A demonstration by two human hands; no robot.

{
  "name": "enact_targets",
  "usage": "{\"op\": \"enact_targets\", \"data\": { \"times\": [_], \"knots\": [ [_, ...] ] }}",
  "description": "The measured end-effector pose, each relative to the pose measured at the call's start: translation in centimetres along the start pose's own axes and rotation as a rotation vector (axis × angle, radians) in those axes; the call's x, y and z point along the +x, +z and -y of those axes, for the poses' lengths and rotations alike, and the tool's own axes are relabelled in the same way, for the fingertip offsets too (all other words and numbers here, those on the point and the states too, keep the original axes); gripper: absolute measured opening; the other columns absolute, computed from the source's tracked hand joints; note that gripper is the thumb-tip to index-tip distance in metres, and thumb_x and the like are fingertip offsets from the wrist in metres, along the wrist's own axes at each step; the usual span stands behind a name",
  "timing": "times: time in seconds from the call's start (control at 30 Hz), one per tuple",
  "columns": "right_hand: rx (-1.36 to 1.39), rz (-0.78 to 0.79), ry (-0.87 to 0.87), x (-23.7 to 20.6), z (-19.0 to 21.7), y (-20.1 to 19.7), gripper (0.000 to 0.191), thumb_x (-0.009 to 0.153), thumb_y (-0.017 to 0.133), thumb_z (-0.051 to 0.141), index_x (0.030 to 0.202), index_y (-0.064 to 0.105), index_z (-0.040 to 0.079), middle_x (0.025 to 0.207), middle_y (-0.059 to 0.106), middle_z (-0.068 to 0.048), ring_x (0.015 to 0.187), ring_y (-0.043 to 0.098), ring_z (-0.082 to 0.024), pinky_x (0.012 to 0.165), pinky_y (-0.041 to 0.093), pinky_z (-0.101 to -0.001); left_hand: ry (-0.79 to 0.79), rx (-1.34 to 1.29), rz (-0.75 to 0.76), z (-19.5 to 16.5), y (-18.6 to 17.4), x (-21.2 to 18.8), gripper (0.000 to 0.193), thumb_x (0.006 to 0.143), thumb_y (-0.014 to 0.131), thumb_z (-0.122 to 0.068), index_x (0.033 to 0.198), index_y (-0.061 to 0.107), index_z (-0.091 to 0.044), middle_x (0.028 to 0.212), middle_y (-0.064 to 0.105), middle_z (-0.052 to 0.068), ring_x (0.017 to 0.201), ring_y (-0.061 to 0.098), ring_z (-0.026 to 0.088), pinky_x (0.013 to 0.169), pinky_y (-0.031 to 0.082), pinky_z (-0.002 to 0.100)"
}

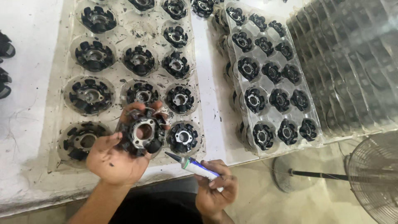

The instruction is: The person picks black plastic rotor parts one at a time from a tray and squeezes adhesive from a tube onto each part's hub, then places the part back into the tray. Midway they wipe the adhesive tube with a cloth before resuming applying adhesive to more parts.

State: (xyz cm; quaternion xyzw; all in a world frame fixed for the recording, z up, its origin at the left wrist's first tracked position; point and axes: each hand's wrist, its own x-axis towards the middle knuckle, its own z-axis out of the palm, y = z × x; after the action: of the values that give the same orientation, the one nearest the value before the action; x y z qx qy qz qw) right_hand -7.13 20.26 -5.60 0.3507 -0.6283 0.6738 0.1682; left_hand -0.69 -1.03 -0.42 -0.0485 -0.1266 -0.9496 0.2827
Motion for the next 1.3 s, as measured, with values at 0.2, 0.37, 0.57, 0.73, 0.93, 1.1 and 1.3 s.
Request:
{"op": "enact_targets", "data": {
  "times": [0.2,0.37,0.57,0.73,0.93,1.1,1.3],
  "knots": [
    [-0.176,0.100,-0.182,1.0,2.0,0.5,0.048,0.080,0.080,-0.012,0.093,0.039,0.010,0.101,0.071,-0.020,0.095,0.071,-0.032,0.080,0.060,-0.0392,0.281,0.593,0.140,1.8,-0.3,-1.4,0.045,0.111,0.054,-0.034,0.125,0.057,0.010,0.130,0.063,0.031,0.121,0.065,0.031,0.112,0.053,0.042],
    [-0.226,0.138,-0.191,1.7,3.3,1.2,0.046,0.076,0.080,-0.012,0.087,0.041,0.010,0.096,0.071,-0.020,0.093,0.072,-0.034,0.078,0.061,-0.0389,0.291,0.605,0.148,1.5,0.1,-2.1,0.046,0.109,0.057,-0.030,0.126,0.056,0.012,0.133,0.062,0.032,0.124,0.064,0.029,0.112,0.052,0.041],
    [-0.181,0.169,-0.224,2.3,3.3,1.5,0.039,0.074,0.072,-0.017,0.076,0.042,0.009,0.094,0.071,-0.020,0.083,0.070,-0.030,0.072,0.066,-0.0421,0.296,0.740,0.163,0.8,0.3,-2.1,0.044,0.109,0.052,-0.029,0.125,0.059,0.011,0.134,0.063,0.030,0.126,0.064,0.028,0.115,0.048,0.039],
    [-0.205,0.181,-0.239,2.5,3.3,1.4,0.045,0.073,0.075,-0.017,0.075,0.039,0.009,0.094,0.070,-0.019,0.081,0.070,-0.029,0.070,0.066,-0.0416,0.290,0.760,0.152,0.7,0.0,-2.2,0.042,0.109,0.051,-0.028,0.124,0.060,0.010,0.134,0.064,0.029,0.126,0.064,0.028,0.116,0.049,0.039],
    [-0.212,0.178,-0.224,2.5,3.3,1.6,0.050,0.074,0.078,-0.016,0.075,0.036,0.009,0.094,0.070,-0.019,0.082,0.070,-0.029,0.069,0.064,-0.0392,0.232,0.360,0.049,1.6,-0.2,-2.2,0.046,0.110,0.051,-0.034,0.129,0.056,0.008,0.129,0.062,0.030,0.121,0.064,0.035,0.114,0.050,0.048],
    [-0.193,0.184,-0.146,1.8,3.5,1.2,0.047,0.077,0.077,-0.016,0.083,0.037,0.008,0.098,0.068,-0.019,0.088,0.069,-0.031,0.075,0.063,-0.0413,0.168,-0.064,-0.176,2.8,0.0,-2.7,0.047,0.099,0.054,-0.032,0.131,0.053,0.002,0.129,0.061,0.029,0.120,0.062,0.045,0.104,0.051,0.061],
    [-0.188,0.029,-0.154,0.8,2.5,1.7,0.046,0.080,0.075,-0.013,0.091,0.036,0.009,0.102,0.068,-0.021,0.090,0.065,-0.030,0.075,0.059,-0.0409,0.124,-0.246,-0.271,3.3,0.3,-3.5,0.047,0.096,0.055,-0.032,0.131,0.058,0.000,0.127,0.062,0.027,0.121,0.061,0.047,0.105,0.049,0.064]
  ]
}}
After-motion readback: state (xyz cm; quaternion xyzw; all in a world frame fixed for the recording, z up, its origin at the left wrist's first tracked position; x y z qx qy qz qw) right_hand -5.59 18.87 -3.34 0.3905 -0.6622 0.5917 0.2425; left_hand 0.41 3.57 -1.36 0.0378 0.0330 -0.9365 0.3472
